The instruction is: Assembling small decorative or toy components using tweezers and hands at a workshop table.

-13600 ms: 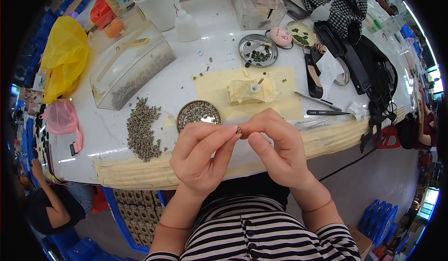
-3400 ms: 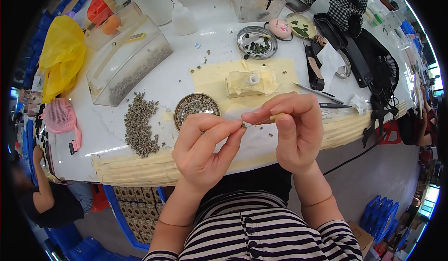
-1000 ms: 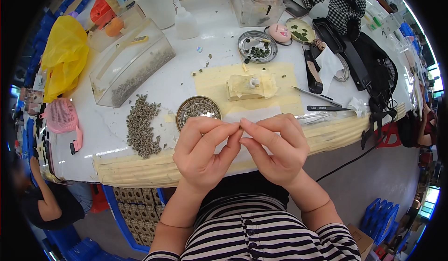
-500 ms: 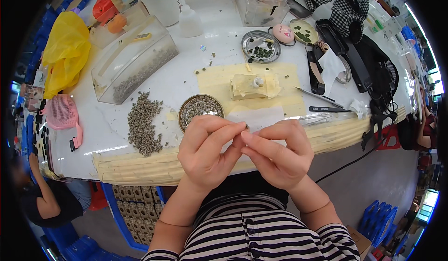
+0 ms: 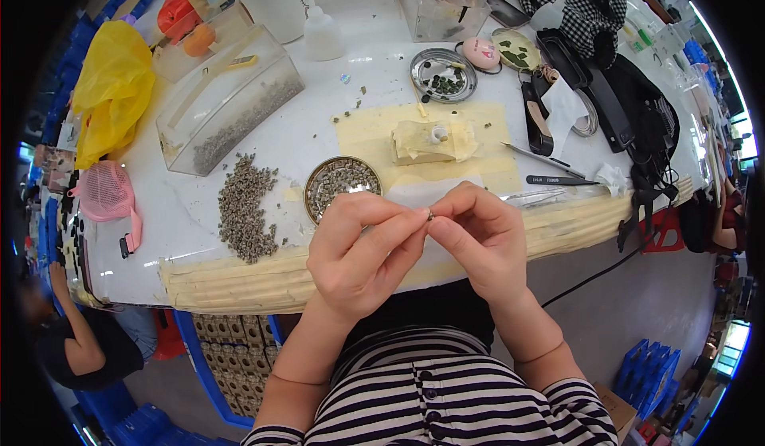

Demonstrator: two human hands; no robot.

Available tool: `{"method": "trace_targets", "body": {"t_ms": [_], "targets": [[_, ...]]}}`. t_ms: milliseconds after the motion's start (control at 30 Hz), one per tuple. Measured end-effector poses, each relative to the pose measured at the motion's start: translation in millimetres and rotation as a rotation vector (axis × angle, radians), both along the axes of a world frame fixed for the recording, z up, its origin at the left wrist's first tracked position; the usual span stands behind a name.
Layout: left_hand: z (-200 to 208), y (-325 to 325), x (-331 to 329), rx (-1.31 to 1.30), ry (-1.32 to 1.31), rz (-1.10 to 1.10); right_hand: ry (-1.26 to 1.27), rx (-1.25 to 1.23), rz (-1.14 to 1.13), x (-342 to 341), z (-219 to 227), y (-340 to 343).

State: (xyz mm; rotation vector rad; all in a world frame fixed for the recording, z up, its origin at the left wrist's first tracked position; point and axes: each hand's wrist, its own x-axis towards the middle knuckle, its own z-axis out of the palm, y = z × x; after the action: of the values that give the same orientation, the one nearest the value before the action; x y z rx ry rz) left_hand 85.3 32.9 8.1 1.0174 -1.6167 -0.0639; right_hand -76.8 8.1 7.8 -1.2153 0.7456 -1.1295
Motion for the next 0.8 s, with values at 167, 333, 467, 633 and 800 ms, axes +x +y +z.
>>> {"method": "trace_targets", "body": {"t_ms": [167,333,467,633,800], "targets": [[-2,-2,-2,-0.001,-0.007,0.005,0.356,-0.592,-0.259,0,10,0],[-4,1,0,0.030,0.030,0.004,0.410,-0.687,-0.326,7,8,7],[-2,-3,-1,-0.056,0.005,0.009,0.245,-0.348,-0.167,2,6,6],[0,0,0,-0.078,-0.075,0.009,0.086,-0.037,0.011,-4,13,5],[2,1,0,-0.108,-0.099,-0.042,-0.054,0.249,0.215,-17,20,-5]]}}
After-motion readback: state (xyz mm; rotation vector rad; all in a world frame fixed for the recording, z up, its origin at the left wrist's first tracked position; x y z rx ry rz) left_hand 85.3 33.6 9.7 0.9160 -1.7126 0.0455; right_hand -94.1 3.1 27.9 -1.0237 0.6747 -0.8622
